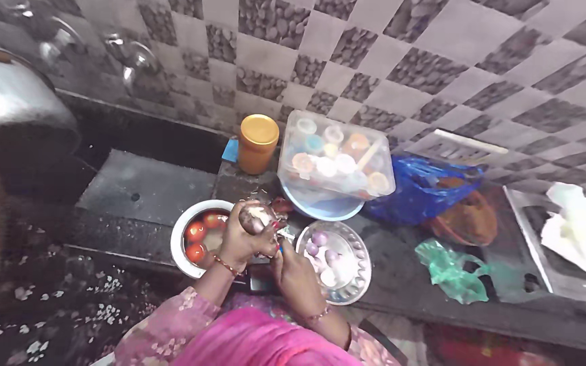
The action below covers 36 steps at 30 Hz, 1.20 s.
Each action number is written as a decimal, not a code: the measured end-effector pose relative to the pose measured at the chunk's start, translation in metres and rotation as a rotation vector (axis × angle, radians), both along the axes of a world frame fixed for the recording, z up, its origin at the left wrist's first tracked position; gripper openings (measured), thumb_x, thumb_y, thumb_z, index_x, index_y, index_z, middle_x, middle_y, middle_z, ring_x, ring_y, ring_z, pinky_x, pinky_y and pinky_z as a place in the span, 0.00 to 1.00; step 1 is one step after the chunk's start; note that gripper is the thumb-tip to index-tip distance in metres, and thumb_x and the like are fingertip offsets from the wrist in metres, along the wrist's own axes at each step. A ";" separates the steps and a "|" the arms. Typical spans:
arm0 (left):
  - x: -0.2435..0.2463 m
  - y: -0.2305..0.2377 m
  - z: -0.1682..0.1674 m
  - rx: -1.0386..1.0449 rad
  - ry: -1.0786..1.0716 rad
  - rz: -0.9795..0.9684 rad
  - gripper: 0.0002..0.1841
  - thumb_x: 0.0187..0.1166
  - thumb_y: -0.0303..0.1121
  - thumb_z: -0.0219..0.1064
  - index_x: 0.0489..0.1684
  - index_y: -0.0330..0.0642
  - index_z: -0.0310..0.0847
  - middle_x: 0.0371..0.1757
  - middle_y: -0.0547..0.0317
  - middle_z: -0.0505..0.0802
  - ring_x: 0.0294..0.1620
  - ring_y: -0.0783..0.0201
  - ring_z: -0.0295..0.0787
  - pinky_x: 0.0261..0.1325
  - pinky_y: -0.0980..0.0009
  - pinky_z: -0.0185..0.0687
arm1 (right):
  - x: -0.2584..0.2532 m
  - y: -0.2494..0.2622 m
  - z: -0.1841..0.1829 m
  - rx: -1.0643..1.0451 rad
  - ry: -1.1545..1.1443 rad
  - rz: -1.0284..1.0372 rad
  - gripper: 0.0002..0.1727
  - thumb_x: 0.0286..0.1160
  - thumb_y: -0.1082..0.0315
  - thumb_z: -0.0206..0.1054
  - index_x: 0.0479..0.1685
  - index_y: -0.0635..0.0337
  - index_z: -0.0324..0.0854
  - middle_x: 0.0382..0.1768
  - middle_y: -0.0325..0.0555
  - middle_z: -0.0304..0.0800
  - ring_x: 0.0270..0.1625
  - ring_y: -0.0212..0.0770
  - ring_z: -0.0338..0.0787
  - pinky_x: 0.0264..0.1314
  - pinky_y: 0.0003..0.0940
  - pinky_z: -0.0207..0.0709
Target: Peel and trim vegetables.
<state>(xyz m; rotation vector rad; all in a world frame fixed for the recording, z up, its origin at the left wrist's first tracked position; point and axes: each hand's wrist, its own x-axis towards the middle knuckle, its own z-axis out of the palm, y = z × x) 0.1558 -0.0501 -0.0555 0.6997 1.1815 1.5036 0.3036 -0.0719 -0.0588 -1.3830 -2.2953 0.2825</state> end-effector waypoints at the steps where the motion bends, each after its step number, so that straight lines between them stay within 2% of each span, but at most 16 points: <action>1: 0.001 0.000 0.000 -0.001 -0.008 0.002 0.45 0.30 0.22 0.82 0.63 0.36 0.70 0.45 0.57 0.90 0.41 0.68 0.92 0.44 0.71 0.91 | 0.000 0.000 -0.001 0.002 0.000 0.011 0.22 0.86 0.57 0.49 0.47 0.67 0.84 0.16 0.46 0.82 0.18 0.48 0.88 0.18 0.46 0.79; 3: 0.002 0.000 0.005 -0.021 -0.054 -0.032 0.40 0.36 0.21 0.77 0.62 0.37 0.71 0.43 0.58 0.91 0.39 0.68 0.92 0.41 0.72 0.91 | 0.001 0.000 -0.002 0.004 0.014 0.030 0.24 0.87 0.57 0.48 0.50 0.68 0.84 0.14 0.45 0.81 0.17 0.48 0.86 0.17 0.45 0.78; 7: 0.007 -0.002 0.010 -0.050 -0.329 -0.110 0.19 0.57 0.20 0.68 0.50 0.36 0.77 0.35 0.56 0.93 0.33 0.67 0.92 0.39 0.72 0.90 | 0.002 0.004 0.001 -0.037 0.025 0.053 0.25 0.88 0.55 0.47 0.51 0.67 0.85 0.15 0.45 0.82 0.18 0.49 0.88 0.18 0.47 0.79; 8: 0.007 -0.002 0.010 -0.054 -0.343 -0.124 0.18 0.59 0.21 0.67 0.50 0.35 0.77 0.35 0.56 0.93 0.34 0.67 0.92 0.40 0.72 0.90 | 0.003 0.005 0.001 -0.045 0.032 0.054 0.25 0.88 0.55 0.47 0.51 0.66 0.85 0.16 0.45 0.82 0.18 0.48 0.88 0.18 0.47 0.79; 9: 0.006 -0.003 0.009 -0.051 -0.321 -0.128 0.20 0.58 0.21 0.68 0.53 0.35 0.76 0.37 0.55 0.93 0.35 0.66 0.92 0.41 0.71 0.90 | 0.003 0.005 0.000 -0.058 0.045 0.058 0.24 0.88 0.56 0.47 0.52 0.66 0.84 0.16 0.45 0.82 0.18 0.48 0.87 0.19 0.47 0.79; 11: 0.007 -0.004 0.004 -0.012 -0.164 -0.081 0.31 0.45 0.20 0.75 0.57 0.35 0.74 0.40 0.56 0.94 0.38 0.67 0.93 0.42 0.71 0.91 | 0.003 0.003 -0.001 -0.092 0.080 0.069 0.23 0.87 0.59 0.48 0.54 0.69 0.84 0.16 0.46 0.83 0.19 0.48 0.87 0.20 0.46 0.80; 13: 0.005 -0.003 -0.003 0.037 0.056 -0.026 0.44 0.29 0.25 0.82 0.61 0.36 0.71 0.45 0.57 0.93 0.44 0.68 0.93 0.47 0.71 0.91 | 0.003 0.003 -0.003 -0.148 0.116 0.078 0.23 0.86 0.62 0.48 0.58 0.70 0.83 0.17 0.46 0.84 0.20 0.47 0.88 0.22 0.47 0.81; 15: 0.004 -0.003 -0.010 0.076 0.183 0.007 0.49 0.24 0.30 0.86 0.62 0.36 0.71 0.48 0.57 0.93 0.47 0.69 0.93 0.50 0.72 0.91 | 0.003 0.002 -0.005 -0.190 0.143 0.080 0.23 0.87 0.61 0.47 0.58 0.69 0.82 0.19 0.46 0.84 0.21 0.46 0.88 0.24 0.47 0.82; 18: 0.007 -0.006 -0.005 0.052 0.090 0.001 0.43 0.31 0.29 0.82 0.60 0.36 0.72 0.46 0.59 0.93 0.45 0.69 0.93 0.49 0.72 0.91 | 0.001 0.002 -0.006 -0.183 0.131 0.069 0.22 0.88 0.59 0.47 0.52 0.67 0.83 0.18 0.45 0.83 0.21 0.46 0.88 0.22 0.46 0.81; 22: 0.010 -0.009 0.005 0.031 -0.318 -0.071 0.24 0.57 0.22 0.70 0.57 0.34 0.74 0.42 0.51 0.94 0.41 0.62 0.94 0.47 0.67 0.91 | -0.001 0.005 0.003 -0.223 0.069 0.051 0.22 0.89 0.57 0.48 0.51 0.65 0.83 0.20 0.47 0.85 0.24 0.49 0.90 0.26 0.50 0.82; 23: 0.010 -0.010 0.007 0.025 -0.333 -0.078 0.23 0.57 0.21 0.69 0.56 0.35 0.74 0.42 0.52 0.94 0.41 0.63 0.94 0.47 0.68 0.91 | 0.000 0.006 0.002 -0.213 0.073 0.054 0.22 0.89 0.57 0.48 0.50 0.65 0.83 0.20 0.47 0.84 0.23 0.49 0.89 0.25 0.49 0.82; 26: 0.009 -0.012 0.010 0.041 -0.167 -0.065 0.35 0.40 0.20 0.75 0.58 0.37 0.72 0.43 0.56 0.94 0.42 0.65 0.94 0.46 0.69 0.92 | -0.001 0.005 0.000 -0.215 0.097 0.062 0.21 0.87 0.58 0.50 0.52 0.66 0.83 0.20 0.48 0.86 0.24 0.50 0.90 0.26 0.50 0.82; 29: 0.008 -0.010 0.004 0.090 0.134 -0.005 0.47 0.25 0.28 0.85 0.62 0.37 0.70 0.46 0.59 0.94 0.46 0.70 0.93 0.50 0.73 0.91 | -0.001 0.004 -0.002 -0.278 0.127 0.054 0.18 0.83 0.63 0.54 0.57 0.67 0.82 0.24 0.51 0.89 0.28 0.52 0.92 0.30 0.53 0.85; 31: 0.008 -0.010 -0.002 0.132 0.339 0.036 0.49 0.26 0.36 0.87 0.62 0.36 0.71 0.48 0.62 0.93 0.48 0.76 0.92 0.52 0.77 0.89 | -0.001 0.003 -0.001 -0.344 0.129 0.037 0.20 0.81 0.64 0.56 0.62 0.68 0.81 0.29 0.54 0.91 0.34 0.54 0.94 0.37 0.55 0.86; 33: 0.009 -0.010 -0.008 0.150 0.388 0.064 0.48 0.26 0.38 0.87 0.60 0.34 0.72 0.47 0.62 0.93 0.48 0.77 0.91 0.52 0.78 0.88 | -0.001 0.002 -0.002 -0.352 0.126 0.033 0.21 0.81 0.64 0.55 0.63 0.69 0.81 0.30 0.55 0.91 0.35 0.55 0.94 0.37 0.55 0.86; 36: 0.014 -0.013 0.001 0.036 0.121 0.033 0.42 0.32 0.28 0.82 0.61 0.35 0.72 0.45 0.60 0.91 0.45 0.73 0.91 0.47 0.75 0.89 | -0.001 0.003 0.003 -0.395 0.069 0.016 0.21 0.85 0.61 0.52 0.63 0.68 0.81 0.28 0.55 0.91 0.35 0.57 0.94 0.38 0.57 0.85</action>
